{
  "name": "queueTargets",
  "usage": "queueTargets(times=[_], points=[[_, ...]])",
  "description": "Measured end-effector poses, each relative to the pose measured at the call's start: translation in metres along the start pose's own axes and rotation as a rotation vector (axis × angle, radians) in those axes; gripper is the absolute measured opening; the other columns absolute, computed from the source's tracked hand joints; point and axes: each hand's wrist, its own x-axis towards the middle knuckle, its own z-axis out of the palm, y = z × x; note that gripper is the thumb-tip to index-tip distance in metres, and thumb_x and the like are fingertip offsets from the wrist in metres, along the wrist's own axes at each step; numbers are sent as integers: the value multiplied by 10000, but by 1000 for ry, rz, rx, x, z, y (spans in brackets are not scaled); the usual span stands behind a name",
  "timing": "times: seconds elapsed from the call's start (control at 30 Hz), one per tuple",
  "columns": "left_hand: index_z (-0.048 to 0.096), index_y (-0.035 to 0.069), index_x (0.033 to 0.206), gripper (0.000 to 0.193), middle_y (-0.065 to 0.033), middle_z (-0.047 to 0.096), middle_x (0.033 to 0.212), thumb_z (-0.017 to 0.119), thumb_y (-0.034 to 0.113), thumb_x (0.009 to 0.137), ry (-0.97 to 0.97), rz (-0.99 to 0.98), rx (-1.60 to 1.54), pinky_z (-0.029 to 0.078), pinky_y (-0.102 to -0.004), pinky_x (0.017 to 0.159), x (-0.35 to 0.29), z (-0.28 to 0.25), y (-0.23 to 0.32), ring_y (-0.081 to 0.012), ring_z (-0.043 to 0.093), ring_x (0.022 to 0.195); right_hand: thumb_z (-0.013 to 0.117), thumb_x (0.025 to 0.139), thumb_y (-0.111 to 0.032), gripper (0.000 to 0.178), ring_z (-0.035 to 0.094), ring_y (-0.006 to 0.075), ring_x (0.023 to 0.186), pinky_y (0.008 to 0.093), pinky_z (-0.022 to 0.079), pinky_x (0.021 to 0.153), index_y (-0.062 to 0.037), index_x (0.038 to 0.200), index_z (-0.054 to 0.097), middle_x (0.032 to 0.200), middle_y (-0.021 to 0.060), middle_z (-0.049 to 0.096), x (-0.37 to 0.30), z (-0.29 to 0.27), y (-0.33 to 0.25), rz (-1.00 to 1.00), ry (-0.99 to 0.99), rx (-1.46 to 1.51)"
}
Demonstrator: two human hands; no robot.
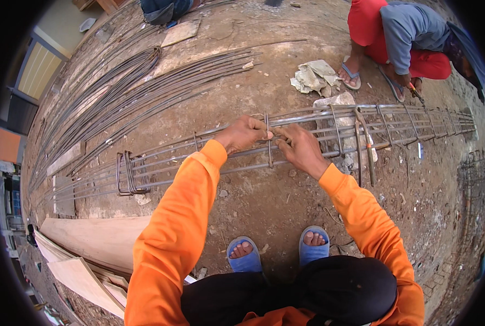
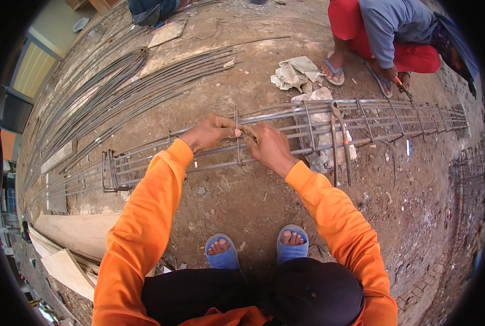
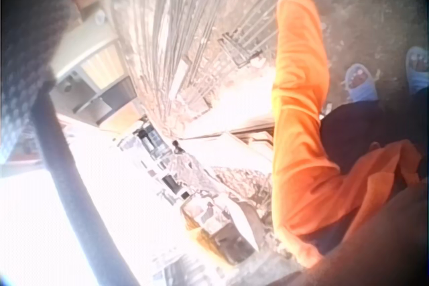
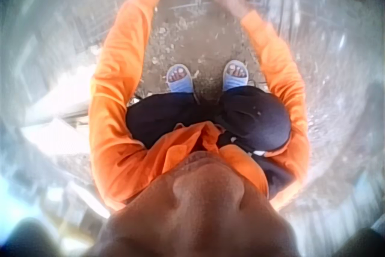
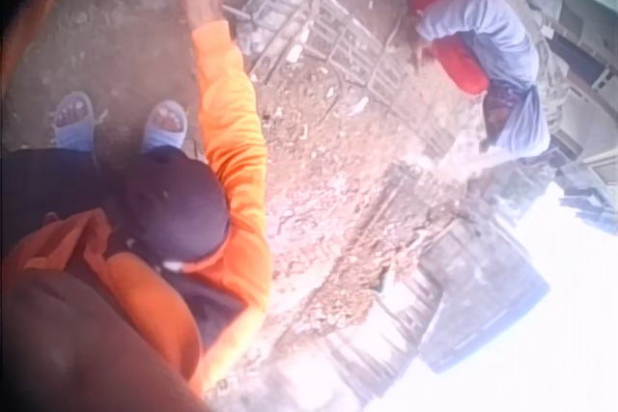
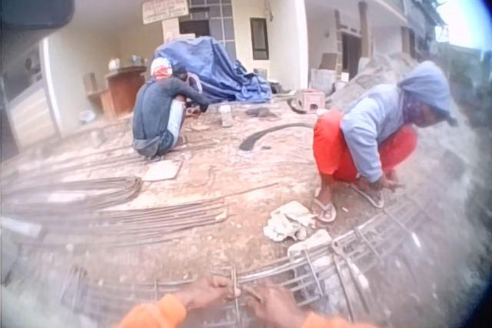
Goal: The person ties intersecting steel bars into a rebar cage using wire and pliers. They repeatedly wrap wire around bar intersections and twist it with pliers to secure the joints.
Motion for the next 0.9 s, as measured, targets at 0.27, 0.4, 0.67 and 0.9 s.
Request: queueTargets(times=[0.27, 0.4, 0.67, 0.9], points=[[741, 46, 1206, 336, -64, 751, 1005, 756, 181, 899, -74, -4, 172, 491, -302, 901, -2, -5, 9, -144, 643, 936, 651, 867, -153, 336, 655, 405, 1017, 495, 534, 858, -94, 1192, 713, 1102, 213, 640, 11, -9, -8, 104, -232, -166], [722, 36, 1222, 383, -73, 750, 1008, 763, 225, 891, -119, -10, 404, 506, -318, 869, 0, -12, 16, -150, 648, 930, 641, 869, -163, 359, 650, 401, 1045, 490, 532, 888, -107, 1216, 710, 1154, 201, 640, 11, -7, -4, 23, -186, -119], [689, 7, 1219, 391, -89, 757, 1001, 772, 182, 879, -156, 161, 326, 521, -312, 819, -5, -11, 1, -157, 665, 876, 716, 881, -298, 276, 701, 349, 816, 444, 543, 762, -141, 1101, 771, 843, 168, 726, 27, -19, -6, 215, -323, 70], [719, 37, 1111, 316, -142, 724, 879, 736, 283, 915, -126, 226, 671, 511, -382, 714, -14, -13, 14, -207, 638, 758, 793, 818, -355, 270, 710, 338, 777, 439, 548, 719, -118, 947, 802, 835, 169, 736, 33, -5, -13, 332, -224, 57]])
